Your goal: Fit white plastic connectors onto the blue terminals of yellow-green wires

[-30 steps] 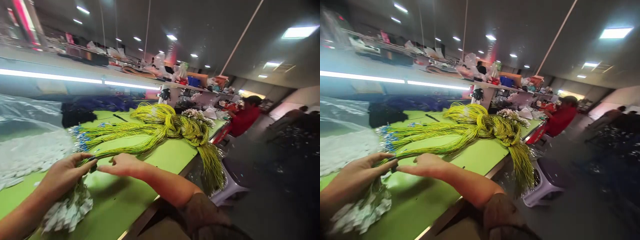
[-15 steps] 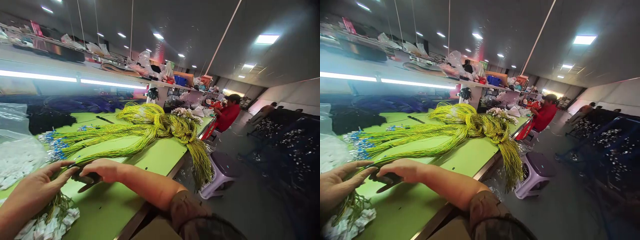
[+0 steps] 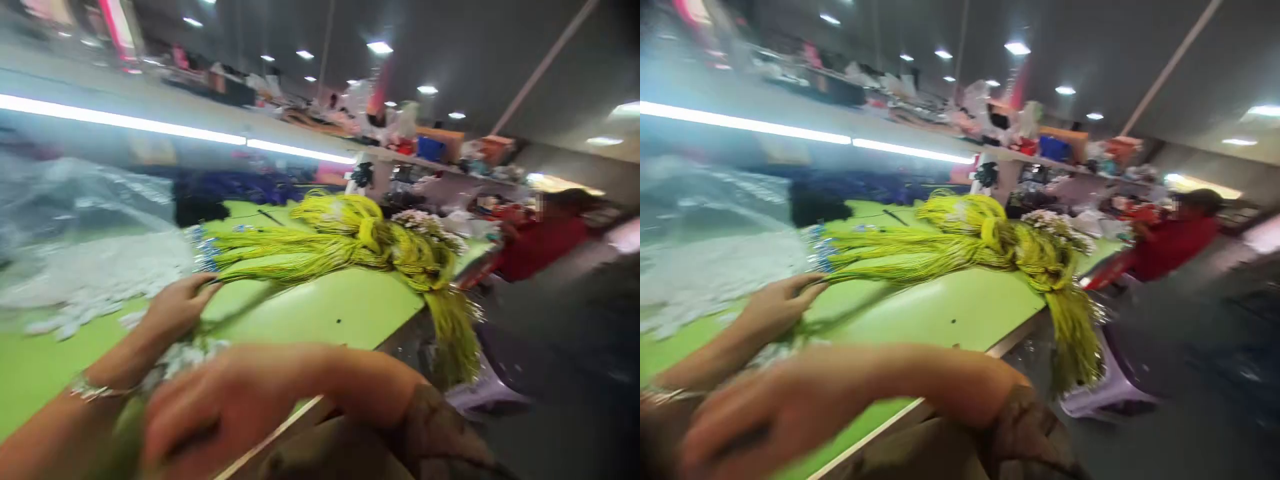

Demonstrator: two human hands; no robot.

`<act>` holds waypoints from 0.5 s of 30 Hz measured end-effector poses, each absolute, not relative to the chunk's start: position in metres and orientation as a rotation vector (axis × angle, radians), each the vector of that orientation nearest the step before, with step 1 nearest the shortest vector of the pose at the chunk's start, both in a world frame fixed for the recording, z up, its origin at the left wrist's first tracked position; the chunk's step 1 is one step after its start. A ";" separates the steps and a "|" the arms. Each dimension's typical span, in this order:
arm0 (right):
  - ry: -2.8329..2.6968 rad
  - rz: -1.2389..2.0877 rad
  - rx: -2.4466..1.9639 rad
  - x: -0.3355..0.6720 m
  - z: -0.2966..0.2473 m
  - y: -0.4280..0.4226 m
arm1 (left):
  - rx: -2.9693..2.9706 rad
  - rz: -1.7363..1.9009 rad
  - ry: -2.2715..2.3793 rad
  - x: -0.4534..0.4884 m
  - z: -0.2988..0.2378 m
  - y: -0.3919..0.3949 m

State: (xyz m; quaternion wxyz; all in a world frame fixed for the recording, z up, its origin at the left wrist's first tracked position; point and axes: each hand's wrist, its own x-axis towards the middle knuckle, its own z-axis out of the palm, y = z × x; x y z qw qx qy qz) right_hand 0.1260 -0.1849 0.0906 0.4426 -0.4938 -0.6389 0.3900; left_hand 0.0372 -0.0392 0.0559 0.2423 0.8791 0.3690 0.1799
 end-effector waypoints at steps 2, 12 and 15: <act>-1.727 0.707 -1.319 0.155 0.100 -0.173 | 2.382 0.440 0.642 0.035 0.065 -0.056; -1.741 0.390 -1.834 0.250 0.042 -0.100 | 2.384 0.023 0.381 0.040 0.059 -0.074; -1.767 0.372 -1.815 0.237 0.048 -0.112 | 2.427 0.079 0.463 0.034 0.051 -0.065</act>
